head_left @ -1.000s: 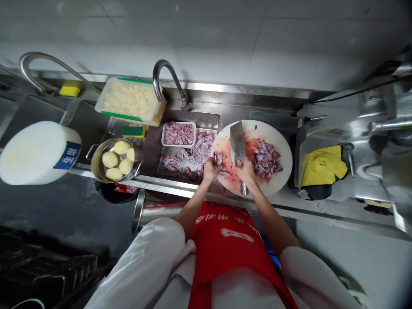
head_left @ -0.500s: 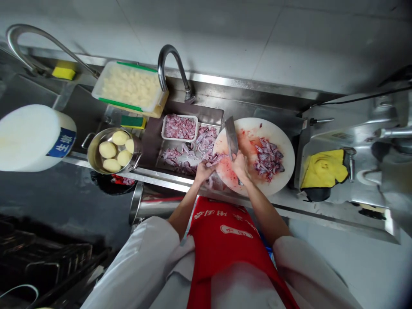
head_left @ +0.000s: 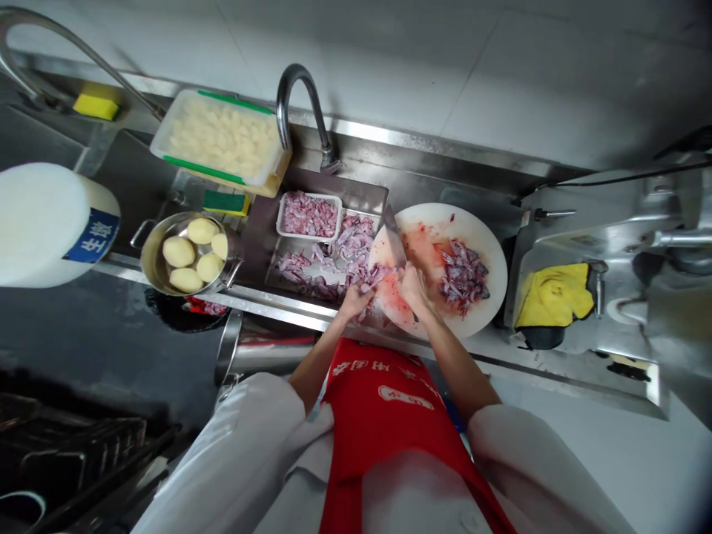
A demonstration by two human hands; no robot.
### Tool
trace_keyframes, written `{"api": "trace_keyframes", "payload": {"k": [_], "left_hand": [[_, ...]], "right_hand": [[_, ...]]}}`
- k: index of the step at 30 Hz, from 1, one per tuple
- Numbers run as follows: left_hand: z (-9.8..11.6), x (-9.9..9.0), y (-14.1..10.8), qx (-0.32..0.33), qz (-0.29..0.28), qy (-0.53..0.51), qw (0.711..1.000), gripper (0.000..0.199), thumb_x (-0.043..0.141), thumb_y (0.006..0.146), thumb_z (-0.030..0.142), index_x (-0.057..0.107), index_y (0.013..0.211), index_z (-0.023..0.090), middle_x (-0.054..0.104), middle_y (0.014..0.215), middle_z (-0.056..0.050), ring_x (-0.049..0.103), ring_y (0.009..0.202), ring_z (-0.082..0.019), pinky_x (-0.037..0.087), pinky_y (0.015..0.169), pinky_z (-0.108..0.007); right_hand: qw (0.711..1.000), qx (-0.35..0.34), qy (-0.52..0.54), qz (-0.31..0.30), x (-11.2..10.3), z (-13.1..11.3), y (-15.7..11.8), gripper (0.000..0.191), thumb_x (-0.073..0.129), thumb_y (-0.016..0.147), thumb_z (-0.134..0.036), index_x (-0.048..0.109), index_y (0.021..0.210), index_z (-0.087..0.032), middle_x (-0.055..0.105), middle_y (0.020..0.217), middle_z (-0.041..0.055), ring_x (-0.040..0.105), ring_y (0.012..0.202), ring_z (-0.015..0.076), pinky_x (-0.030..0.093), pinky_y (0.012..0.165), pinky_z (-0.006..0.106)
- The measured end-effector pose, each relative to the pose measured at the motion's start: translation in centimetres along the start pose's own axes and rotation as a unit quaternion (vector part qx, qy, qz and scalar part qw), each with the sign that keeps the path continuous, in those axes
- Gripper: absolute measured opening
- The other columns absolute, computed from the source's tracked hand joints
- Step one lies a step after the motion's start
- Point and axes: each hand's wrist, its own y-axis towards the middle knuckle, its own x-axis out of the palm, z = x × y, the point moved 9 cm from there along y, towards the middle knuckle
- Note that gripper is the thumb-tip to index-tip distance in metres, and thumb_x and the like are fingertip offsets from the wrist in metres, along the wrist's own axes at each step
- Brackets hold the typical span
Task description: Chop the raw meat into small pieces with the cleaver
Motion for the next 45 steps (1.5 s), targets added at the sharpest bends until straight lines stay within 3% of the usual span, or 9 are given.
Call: {"api": "trace_keyframes", "payload": {"k": [5, 10, 13, 17, 22, 29, 32, 41, 45], "left_hand": [[5.0, 0.8, -0.7, 0.066, 0.023, -0.056, 0.996, 0.029, 0.068, 0.083, 0.044, 0.057, 0.083, 0.018, 0.061, 0.061, 0.001, 0.058, 0.053, -0.010, 0.043, 0.052, -0.021], [9.9, 6.7, 0.5, 0.138, 0.038, -0.101, 0.985, 0.037, 0.063, 0.087, 0.051, 0.062, 0.104, 0.018, 0.070, 0.095, -0.006, 0.069, 0.089, -0.016, 0.052, 0.073, -0.024], [10.0, 9.3, 1.9, 0.165, 0.040, -0.099, 0.980, 0.038, 0.069, 0.084, 0.050, 0.063, 0.105, 0.019, 0.070, 0.095, -0.005, 0.069, 0.089, -0.016, 0.052, 0.077, -0.026], [6.7, 6.1, 3.1, 0.141, 0.125, -0.108, 0.976, 0.037, 0.081, 0.070, 0.040, 0.064, 0.094, 0.017, 0.067, 0.083, -0.001, 0.065, 0.075, -0.013, 0.049, 0.072, -0.025], [3.1, 0.9, 1.8, 0.116, 0.152, -0.136, 0.972, 0.042, 0.085, 0.060, 0.035, 0.063, 0.092, 0.017, 0.065, 0.078, 0.003, 0.060, 0.068, -0.009, 0.049, 0.070, -0.022], [1.5, -0.6, -0.5, 0.098, 0.161, -0.169, 0.967, 0.044, 0.090, 0.058, 0.038, 0.063, 0.086, 0.016, 0.064, 0.074, 0.003, 0.061, 0.064, -0.009, 0.053, 0.068, -0.023], [1.2, -1.0, -0.4, 0.089, 0.155, -0.178, 0.968, 0.045, 0.091, 0.058, 0.037, 0.065, 0.087, 0.016, 0.066, 0.076, 0.003, 0.061, 0.064, -0.008, 0.053, 0.068, -0.022], [2.2, -0.8, 0.5, 0.119, 0.122, -0.193, 0.966, 0.039, 0.093, 0.057, 0.033, 0.062, 0.072, 0.015, 0.061, 0.065, 0.004, 0.056, 0.056, -0.006, 0.048, 0.060, -0.020], [2.4, -2.1, 0.8, 0.083, 0.156, -0.207, 0.962, 0.042, 0.093, 0.056, 0.031, 0.061, 0.080, 0.016, 0.059, 0.066, 0.006, 0.055, 0.054, -0.007, 0.046, 0.057, -0.021]], "right_hand": [[0.999, -0.003, 0.047, -0.020, 0.5, 4.1, -0.1, 0.026, 0.053, 0.098, -0.027, 0.064, 0.116, -0.012, 0.075, 0.107, 0.0165, 0.070, 0.102, 0.0246, 0.048, 0.080, 0.026], [0.998, 0.044, 0.046, 0.017, -0.6, 11.4, -3.8, 0.031, 0.054, 0.095, -0.026, 0.065, 0.119, -0.010, 0.074, 0.109, 0.0166, 0.067, 0.105, 0.0261, 0.048, 0.085, 0.029], [0.994, 0.088, 0.033, 0.055, -1.9, 15.4, -5.9, 0.037, 0.050, 0.096, -0.029, 0.063, 0.123, -0.007, 0.074, 0.106, 0.0167, 0.066, 0.104, 0.0271, 0.047, 0.086, 0.031], [0.989, 0.131, 0.030, 0.053, -3.0, 17.9, -7.8, 0.036, 0.048, 0.098, -0.031, 0.063, 0.124, -0.010, 0.073, 0.107, 0.0148, 0.066, 0.104, 0.0262, 0.046, 0.084, 0.030], [0.989, 0.139, 0.006, 0.044, -3.6, 14.9, -8.2, 0.033, 0.045, 0.101, -0.025, 0.060, 0.125, -0.008, 0.072, 0.111, 0.0194, 0.068, 0.103, 0.0269, 0.045, 0.084, 0.030], [0.998, 0.058, -0.013, 0.009, -4.5, 6.5, -5.9, 0.031, 0.044, 0.103, -0.027, 0.061, 0.124, -0.012, 0.073, 0.106, 0.0186, 0.070, 0.099, 0.0278, 0.046, 0.081, 0.031], [0.997, 0.038, -0.020, 0.061, -6.0, 4.6, -5.5, 0.039, 0.034, 0.107, -0.032, 0.059, 0.127, -0.010, 0.073, 0.106, 0.0200, 0.070, 0.098, 0.0291, 0.047, 0.083, 0.033], [0.998, 0.041, -0.019, -0.036, -1.1, 5.8, -1.3, 0.027, 0.051, 0.100, -0.026, 0.065, 0.117, -0.011, 0.074, 0.113, 0.0190, 0.068, 0.112, 0.0265, 0.046, 0.082, 0.025], [0.999, 0.032, -0.003, -0.038, -0.5, 7.8, -2.7, 0.027, 0.053, 0.098, -0.025, 0.065, 0.117, -0.011, 0.074, 0.111, 0.0182, 0.069, 0.108, 0.0254, 0.045, 0.079, 0.025]]}}
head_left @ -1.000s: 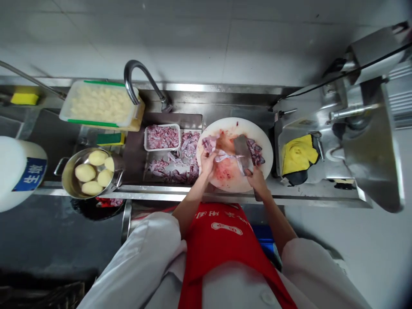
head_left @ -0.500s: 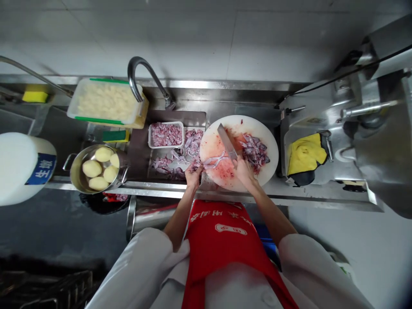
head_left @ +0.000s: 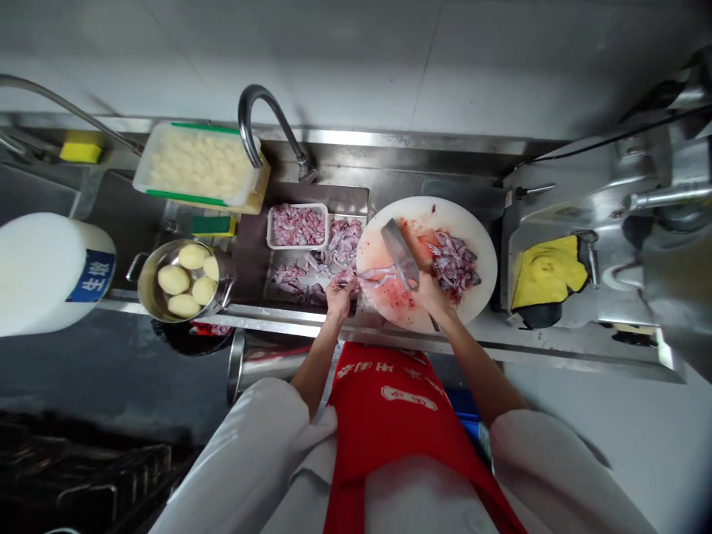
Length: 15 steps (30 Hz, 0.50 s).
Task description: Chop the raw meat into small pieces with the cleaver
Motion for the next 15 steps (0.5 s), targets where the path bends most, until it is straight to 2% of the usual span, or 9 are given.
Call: {"api": "trace_keyframes", "payload": {"k": [2, 4, 6, 8, 10, 12, 14, 15], "left_hand": [[2.0, -0.9, 0.4, 0.027, 0.038, 0.010, 0.999, 0.041, 0.091, 0.059, 0.031, 0.061, 0.083, 0.016, 0.057, 0.066, 0.007, 0.053, 0.053, -0.006, 0.044, 0.056, -0.021], [5.1, -1.1, 0.4, 0.094, 0.053, 0.049, 0.993, 0.035, 0.087, 0.065, 0.032, 0.061, 0.082, 0.016, 0.056, 0.066, 0.006, 0.051, 0.054, -0.006, 0.042, 0.056, -0.020], [8.3, 0.5, -0.2, 0.176, 0.028, 0.137, 0.974, 0.025, 0.080, 0.074, 0.031, 0.063, 0.080, 0.015, 0.058, 0.067, 0.003, 0.052, 0.058, -0.008, 0.044, 0.059, -0.022], [9.9, 4.3, -1.4, 0.243, -0.044, 0.268, 0.931, 0.014, 0.073, 0.080, 0.026, 0.067, 0.084, 0.015, 0.063, 0.074, -0.001, 0.056, 0.065, -0.012, 0.047, 0.066, -0.024], [9.0, 9.3, -2.7, 0.278, -0.154, 0.409, 0.855, 0.015, 0.070, 0.081, 0.021, 0.071, 0.095, 0.015, 0.068, 0.087, -0.005, 0.061, 0.078, -0.016, 0.050, 0.078, -0.029], [5.9, 13.2, -3.7, 0.279, -0.257, 0.544, 0.749, 0.029, 0.073, 0.080, 0.022, 0.072, 0.108, 0.018, 0.069, 0.107, -0.010, 0.062, 0.098, -0.025, 0.049, 0.092, -0.039], [2.8, 14.8, -3.7, 0.266, -0.305, 0.650, 0.643, 0.045, 0.078, 0.079, 0.028, 0.069, 0.123, 0.021, 0.062, 0.128, -0.014, 0.053, 0.121, -0.035, 0.042, 0.103, -0.052], [1.8, 14.8, -3.3, 0.263, -0.308, 0.687, 0.604, 0.051, 0.079, 0.080, 0.032, 0.065, 0.129, 0.023, 0.057, 0.137, -0.015, 0.046, 0.129, -0.039, 0.039, 0.105, -0.057]], "right_hand": [[1.000, 0.002, -0.005, -0.010, 0.7, 1.6, -1.8, 0.026, 0.053, 0.099, -0.026, 0.065, 0.117, -0.011, 0.074, 0.108, 0.0176, 0.069, 0.104, 0.0249, 0.045, 0.079, 0.025], [1.000, 0.009, -0.014, -0.015, 1.3, 3.4, -3.4, 0.025, 0.053, 0.099, -0.026, 0.067, 0.113, -0.010, 0.074, 0.107, 0.0177, 0.069, 0.103, 0.0256, 0.045, 0.080, 0.027], [1.000, 0.009, -0.018, -0.013, 1.5, 5.1, -4.3, 0.025, 0.054, 0.098, -0.027, 0.068, 0.110, -0.010, 0.074, 0.106, 0.0178, 0.068, 0.103, 0.0264, 0.045, 0.082, 0.028], [1.000, 0.013, -0.013, -0.001, 1.1, 6.6, -4.6, 0.027, 0.054, 0.098, -0.027, 0.067, 0.113, -0.009, 0.073, 0.107, 0.0179, 0.068, 0.103, 0.0265, 0.045, 0.083, 0.029], [0.999, 0.030, -0.004, 0.019, 0.4, 8.3, -4.6, 0.031, 0.053, 0.098, -0.027, 0.065, 0.118, -0.008, 0.073, 0.107, 0.0179, 0.068, 0.102, 0.0261, 0.045, 0.082, 0.029], [0.998, 0.051, 0.001, 0.042, -0.4, 9.8, -4.8, 0.033, 0.050, 0.099, -0.028, 0.064, 0.120, -0.007, 0.073, 0.106, 0.0179, 0.067, 0.101, 0.0264, 0.044, 0.080, 0.029], [0.996, 0.062, -0.004, 0.057, -0.9, 11.0, -5.2, 0.033, 0.049, 0.099, -0.029, 0.065, 0.117, -0.007, 0.073, 0.105, 0.0178, 0.067, 0.100, 0.0272, 0.044, 0.079, 0.029], [0.996, 0.068, -0.009, 0.060, -1.1, 11.4, -5.4, 0.032, 0.049, 0.099, -0.029, 0.066, 0.115, -0.007, 0.073, 0.104, 0.0178, 0.067, 0.100, 0.0275, 0.043, 0.079, 0.029]]}}
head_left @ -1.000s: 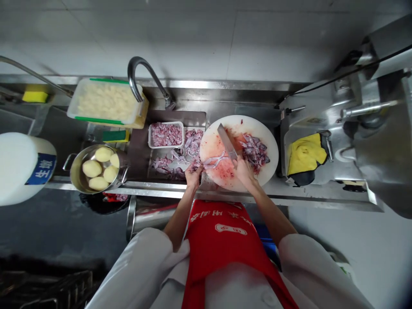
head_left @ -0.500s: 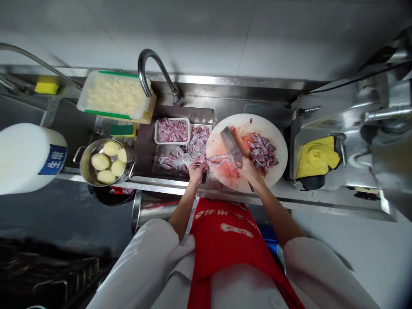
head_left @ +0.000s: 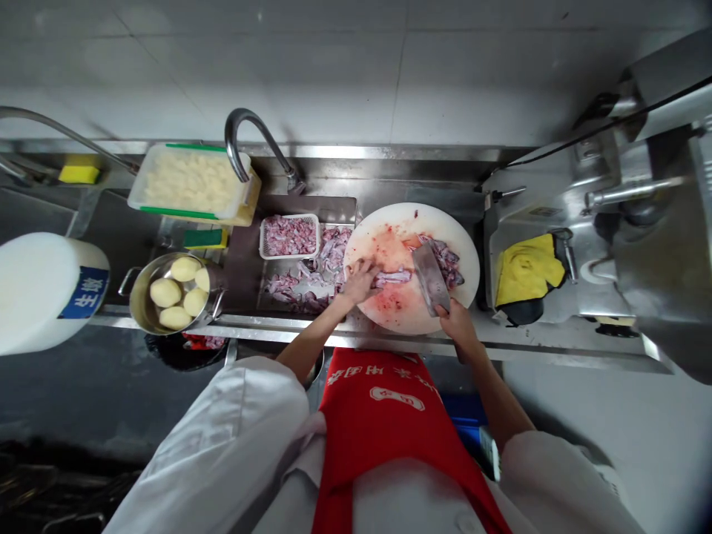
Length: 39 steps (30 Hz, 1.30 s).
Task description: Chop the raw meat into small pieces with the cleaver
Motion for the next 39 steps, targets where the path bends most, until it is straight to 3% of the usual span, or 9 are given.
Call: {"api": "trace_keyframes", "payload": {"k": [3, 7, 13, 17, 21, 25, 30, 34, 39], "left_hand": [[-1.7, 1.0, -0.2, 0.004, -0.014, 0.068, 0.998, 0.051, 0.071, 0.088, 0.038, 0.060, 0.136, 0.023, 0.053, 0.143, -0.017, 0.040, 0.135, -0.041, 0.036, 0.107, -0.061], [-3.6, 1.4, -2.3, 0.026, -0.007, 0.018, 0.999, 0.038, 0.065, 0.092, 0.026, 0.064, 0.129, 0.019, 0.064, 0.126, -0.015, 0.053, 0.122, -0.033, 0.043, 0.106, -0.047], [-5.5, 2.1, -5.8, -0.042, 0.123, -0.196, 0.972, 0.026, 0.061, 0.094, 0.024, 0.068, 0.118, 0.015, 0.073, 0.105, -0.010, 0.067, 0.089, -0.022, 0.053, 0.086, -0.033], [-5.5, 2.5, -6.8, -0.055, 0.207, -0.240, 0.947, 0.023, 0.065, 0.095, 0.036, 0.072, 0.100, 0.015, 0.073, 0.098, -0.010, 0.067, 0.090, -0.022, 0.053, 0.084, -0.033], [-5.2, 2.9, -7.1, -0.040, 0.224, -0.257, 0.939, 0.022, 0.061, 0.097, 0.035, 0.070, 0.095, 0.015, 0.071, 0.095, -0.010, 0.066, 0.090, -0.021, 0.053, 0.084, -0.033], [-4.4, 3.2, -6.7, -0.051, 0.179, -0.194, 0.963, 0.022, 0.059, 0.098, 0.034, 0.071, 0.102, 0.016, 0.067, 0.104, -0.011, 0.065, 0.095, -0.022, 0.052, 0.086, -0.033], [-2.3, 4.2, -5.1, -0.069, 0.068, -0.089, 0.991, 0.031, 0.051, 0.102, 0.035, 0.070, 0.119, 0.018, 0.063, 0.118, -0.013, 0.065, 0.099, -0.025, 0.050, 0.088, -0.032], [-2.2, 3.9, -4.2, -0.100, 0.059, -0.089, 0.989, 0.038, 0.046, 0.104, 0.030, 0.063, 0.136, 0.018, 0.063, 0.117, -0.014, 0.066, 0.095, -0.024, 0.050, 0.086, -0.032], [-2.9, 3.5, -3.8, -0.119, 0.067, -0.123, 0.983, 0.037, 0.048, 0.102, 0.028, 0.063, 0.134, 0.017, 0.062, 0.116, -0.015, 0.066, 0.094, -0.025, 0.051, 0.089, -0.035]], "right_hand": [[1.000, 0.012, -0.010, -0.001, -0.3, 0.6, -0.7, 0.029, 0.048, 0.100, -0.029, 0.065, 0.112, -0.008, 0.073, 0.102, 0.0171, 0.067, 0.099, 0.0276, 0.043, 0.077, 0.029], [1.000, 0.021, -0.008, -0.005, -0.8, -0.6, -1.8, 0.028, 0.046, 0.101, -0.027, 0.062, 0.116, -0.009, 0.073, 0.101, 0.0167, 0.068, 0.098, 0.0265, 0.041, 0.075, 0.029], [1.000, -0.001, 0.006, 0.023, -2.1, -7.8, -2.7, 0.029, 0.040, 0.105, -0.026, 0.058, 0.118, -0.009, 0.072, 0.096, 0.0162, 0.068, 0.088, 0.0239, 0.039, 0.071, 0.029], [0.998, -0.037, 0.023, 0.046, -3.2, -12.9, -2.6, 0.027, 0.039, 0.105, -0.026, 0.058, 0.118, -0.012, 0.072, 0.091, 0.0132, 0.067, 0.081, 0.0224, 0.039, 0.067, 0.028], [0.993, -0.031, 0.029, 0.107, -3.7, -14.8, -2.1, 0.035, 0.032, 0.108, -0.031, 0.053, 0.126, -0.011, 0.072, 0.098, 0.0159, 0.068, 0.087, 0.0236, 0.041, 0.070, 0.029], [1.000, -0.013, 0.012, -0.021, 0.7, -15.4, 0.1, 0.027, 0.041, 0.105, -0.024, 0.057, 0.120, -0.010, 0.073, 0.105, 0.0183, 0.070, 0.097, 0.0236, 0.044, 0.076, 0.027], [0.999, -0.030, 0.009, -0.033, 1.9, -15.5, 1.2, 0.027, 0.041, 0.104, -0.022, 0.055, 0.124, -0.009, 0.072, 0.113, 0.0204, 0.069, 0.106, 0.0243, 0.045, 0.081, 0.027], [0.997, -0.020, -0.001, -0.070, 2.4, -12.6, -2.1, 0.028, 0.040, 0.105, -0.026, 0.055, 0.124, -0.011, 0.072, 0.113, 0.0192, 0.069, 0.107, 0.0232, 0.045, 0.083, 0.027], [0.989, 0.029, -0.025, -0.140, 3.9, -8.6, -6.9, 0.034, 0.041, 0.104, -0.024, 0.050, 0.132, -0.007, 0.072, 0.109, 0.0206, 0.071, 0.100, 0.0260, 0.046, 0.079, 0.030]]}}
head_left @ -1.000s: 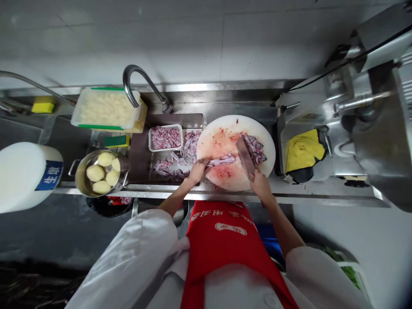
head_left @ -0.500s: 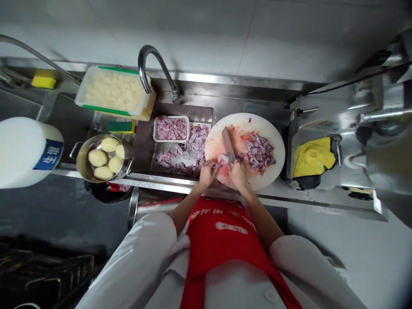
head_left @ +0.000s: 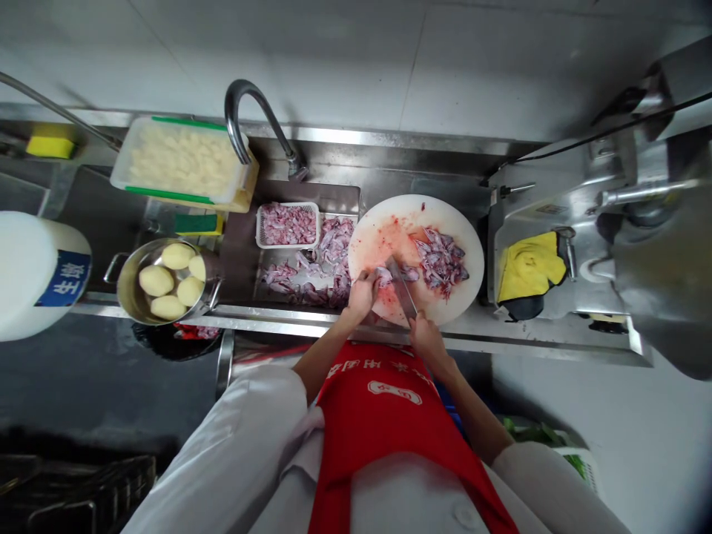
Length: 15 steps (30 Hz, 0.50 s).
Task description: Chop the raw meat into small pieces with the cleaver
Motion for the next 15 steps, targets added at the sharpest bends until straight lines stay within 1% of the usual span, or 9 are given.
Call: {"api": "trace_keyframes", "payload": {"k": [2, 4, 7, 9, 10, 12, 14, 15], "left_hand": [[-0.3, -0.2, -0.2, -0.002, 0.009, -0.013, 1.000, 0.036, 0.048, 0.101, 0.026, 0.064, 0.131, 0.015, 0.063, 0.114, -0.015, 0.066, 0.092, -0.026, 0.051, 0.090, -0.037], [-0.8, -0.5, -1.0, 0.005, 0.019, -0.019, 1.000, 0.032, 0.050, 0.099, 0.024, 0.067, 0.124, 0.013, 0.065, 0.109, -0.015, 0.065, 0.089, -0.025, 0.051, 0.089, -0.036], [-1.9, -1.7, -2.4, 0.020, 0.042, -0.053, 0.998, 0.020, 0.056, 0.094, 0.024, 0.072, 0.099, 0.013, 0.069, 0.096, -0.012, 0.064, 0.085, -0.023, 0.051, 0.086, -0.033], [-3.1, -3.1, -2.3, 0.007, 0.069, -0.102, 0.992, 0.018, 0.060, 0.090, 0.028, 0.070, 0.084, 0.015, 0.069, 0.082, -0.007, 0.062, 0.074, -0.019, 0.050, 0.076, -0.030], [-3.7, -3.9, -1.7, -0.004, 0.087, -0.127, 0.988, 0.019, 0.062, 0.089, 0.031, 0.068, 0.081, 0.015, 0.067, 0.076, -0.005, 0.059, 0.067, -0.017, 0.048, 0.071, -0.028], [-3.9, -5.5, 0.2, -0.019, 0.126, -0.162, 0.979, 0.022, 0.064, 0.088, 0.036, 0.068, 0.082, 0.016, 0.064, 0.069, -0.001, 0.053, 0.058, -0.014, 0.044, 0.063, -0.025], [-2.7, -6.5, 2.9, -0.008, 0.141, -0.161, 0.977, 0.021, 0.065, 0.087, 0.036, 0.068, 0.083, 0.016, 0.064, 0.070, -0.002, 0.053, 0.060, -0.015, 0.045, 0.064, -0.026], [-1.7, -6.5, 4.3, 0.003, 0.132, -0.140, 0.981, 0.020, 0.064, 0.088, 0.034, 0.069, 0.083, 0.016, 0.066, 0.073, -0.004, 0.056, 0.066, -0.016, 0.046, 0.067, -0.027]], "right_hand": [[1.000, -0.016, 0.004, 0.009, -0.2, -1.1, 0.3, 0.035, 0.042, 0.103, -0.022, 0.050, 0.133, -0.007, 0.071, 0.114, 0.0213, 0.070, 0.104, 0.0258, 0.046, 0.081, 0.029], [0.998, -0.048, 0.016, 0.042, -1.4, -3.5, 1.8, 0.032, 0.042, 0.103, -0.021, 0.054, 0.130, -0.007, 0.069, 0.120, 0.0214, 0.068, 0.111, 0.0251, 0.045, 0.086, 0.028], [0.994, -0.060, 0.048, 0.081, -3.9, -5.9, 5.0, 0.031, 0.040, 0.104, -0.021, 0.056, 0.127, -0.008, 0.071, 0.116, 0.0199, 0.068, 0.110, 0.0245, 0.046, 0.086, 0.028], [0.990, -0.083, 0.071, 0.088, -5.2, -6.1, 6.3, 0.029, 0.045, 0.103, -0.024, 0.059, 0.124, -0.012, 0.072, 0.116, 0.0173, 0.068, 0.109, 0.0237, 0.046, 0.084, 0.026], [0.988, -0.091, 0.081, 0.092, -5.7, -5.5, 6.5, 0.028, 0.047, 0.102, -0.026, 0.060, 0.123, -0.014, 0.073, 0.116, 0.0159, 0.068, 0.108, 0.0236, 0.046, 0.082, 0.026], [0.985, -0.082, 0.099, 0.117, -6.4, -3.1, 5.9, 0.029, 0.047, 0.101, -0.029, 0.060, 0.123, -0.015, 0.074, 0.111, 0.0148, 0.069, 0.104, 0.0246, 0.046, 0.080, 0.027], [0.980, -0.045, 0.106, 0.161, -6.7, 0.6, 4.4, 0.032, 0.043, 0.102, -0.030, 0.059, 0.124, -0.013, 0.074, 0.104, 0.0163, 0.069, 0.100, 0.0269, 0.045, 0.078, 0.029], [0.977, -0.026, 0.106, 0.180, -6.8, 2.6, 3.5, 0.034, 0.040, 0.103, -0.030, 0.059, 0.123, -0.012, 0.074, 0.101, 0.0172, 0.068, 0.097, 0.0278, 0.045, 0.077, 0.030]]}}
